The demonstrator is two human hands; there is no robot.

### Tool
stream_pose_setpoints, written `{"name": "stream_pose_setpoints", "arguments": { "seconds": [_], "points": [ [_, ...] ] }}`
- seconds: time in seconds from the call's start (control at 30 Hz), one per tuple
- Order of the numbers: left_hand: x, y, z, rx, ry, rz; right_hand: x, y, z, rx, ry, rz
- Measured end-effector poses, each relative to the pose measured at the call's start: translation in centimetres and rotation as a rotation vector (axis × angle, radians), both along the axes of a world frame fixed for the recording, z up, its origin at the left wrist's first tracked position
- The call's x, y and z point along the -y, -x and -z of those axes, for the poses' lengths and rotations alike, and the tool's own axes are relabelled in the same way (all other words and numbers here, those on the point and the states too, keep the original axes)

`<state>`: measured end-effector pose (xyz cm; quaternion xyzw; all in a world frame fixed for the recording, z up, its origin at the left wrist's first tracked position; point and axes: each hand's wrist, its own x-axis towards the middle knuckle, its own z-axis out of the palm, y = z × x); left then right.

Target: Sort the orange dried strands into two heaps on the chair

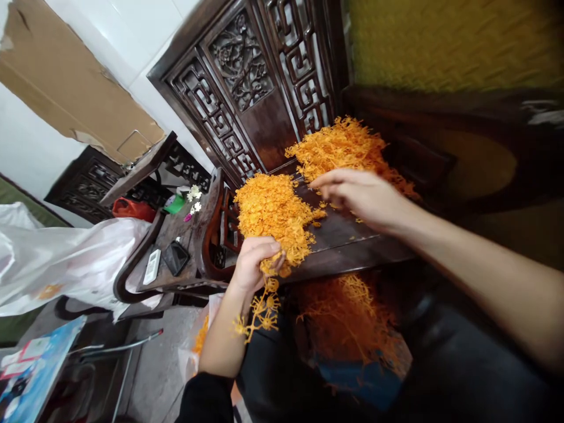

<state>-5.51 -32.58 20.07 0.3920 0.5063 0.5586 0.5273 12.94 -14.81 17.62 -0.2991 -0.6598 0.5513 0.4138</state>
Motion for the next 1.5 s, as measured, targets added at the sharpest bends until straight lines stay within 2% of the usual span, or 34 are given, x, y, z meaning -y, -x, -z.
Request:
{"name": "stream_pose_setpoints", "arguments": {
  "seconds": [0.1,0.17,0.23,0.33,0.4,0.57,0.7,0.8,0.93,0.97,1.0,1.1,1.17,1.23,1.33,1.4,1.43,1.5],
  "points": [
    [-0.2,0.0,0.6,0.028,0.034,0.083,3.3,0.8,0.1,0.101,-0.181,-0.293],
    [-0.4,0.0,0.8,0.075,0.054,0.128,5.0,1.1,0.0,0.103,-0.328,-0.369],
    [-0.5,0.0,0.8,0.126,0.074,0.16,5.8,1.1,-0.1,0.079,-0.433,-0.366],
    [-0.5,0.1,0.7,0.172,0.099,0.165,5.7,0.9,-0.3,0.031,-0.495,-0.285],
    [-0.4,0.1,0.5,0.166,0.114,0.152,5.3,0.8,-0.4,0.006,-0.483,-0.196],
    [-0.8,0.1,0.1,0.164,0.133,0.145,4.9,1.7,-0.3,-0.01,-0.337,0.034],
    [-1.7,-0.1,-0.3,0.194,0.114,0.171,4.9,3.0,-0.1,-0.027,-0.276,0.121],
    [-1.8,0.0,-0.8,0.234,0.099,0.199,3.5,3.0,-0.1,-0.065,-0.242,0.17],
    [-0.8,0.6,-1.2,0.284,-0.023,0.18,-0.1,1.3,-0.1,-0.285,-0.146,0.521],
    [-0.7,0.7,-1.2,0.283,-0.055,0.157,-0.6,1.0,-0.2,-0.3,-0.123,0.495],
    [-0.7,0.7,-1.1,0.278,-0.076,0.133,-0.7,0.8,-0.2,-0.295,-0.087,0.412],
    [-1.2,0.4,-0.8,0.263,-0.103,0.089,1.1,1.0,-0.5,-0.298,0.061,0.003],
    [-1.6,0.1,-0.6,0.274,-0.132,0.07,2.8,1.4,-0.7,-0.316,0.134,-0.183],
    [-1.9,0.0,-0.4,0.287,-0.155,0.062,4.1,1.6,-0.9,-0.325,0.214,-0.276],
    [-1.9,0.0,0.0,0.267,-0.174,0.052,5.3,1.8,-1.0,-0.314,0.322,-0.323],
    [-1.9,0.0,0.4,0.238,-0.173,0.032,6.1,2.1,-0.9,-0.246,0.278,-0.336],
    [-1.9,0.0,0.5,0.218,-0.159,0.021,6.4,2.2,-0.9,-0.183,0.193,-0.34],
    [-1.7,0.0,0.6,0.172,-0.128,0.006,6.8,2.3,-0.7,-0.024,-0.079,-0.318]
  ]
}}
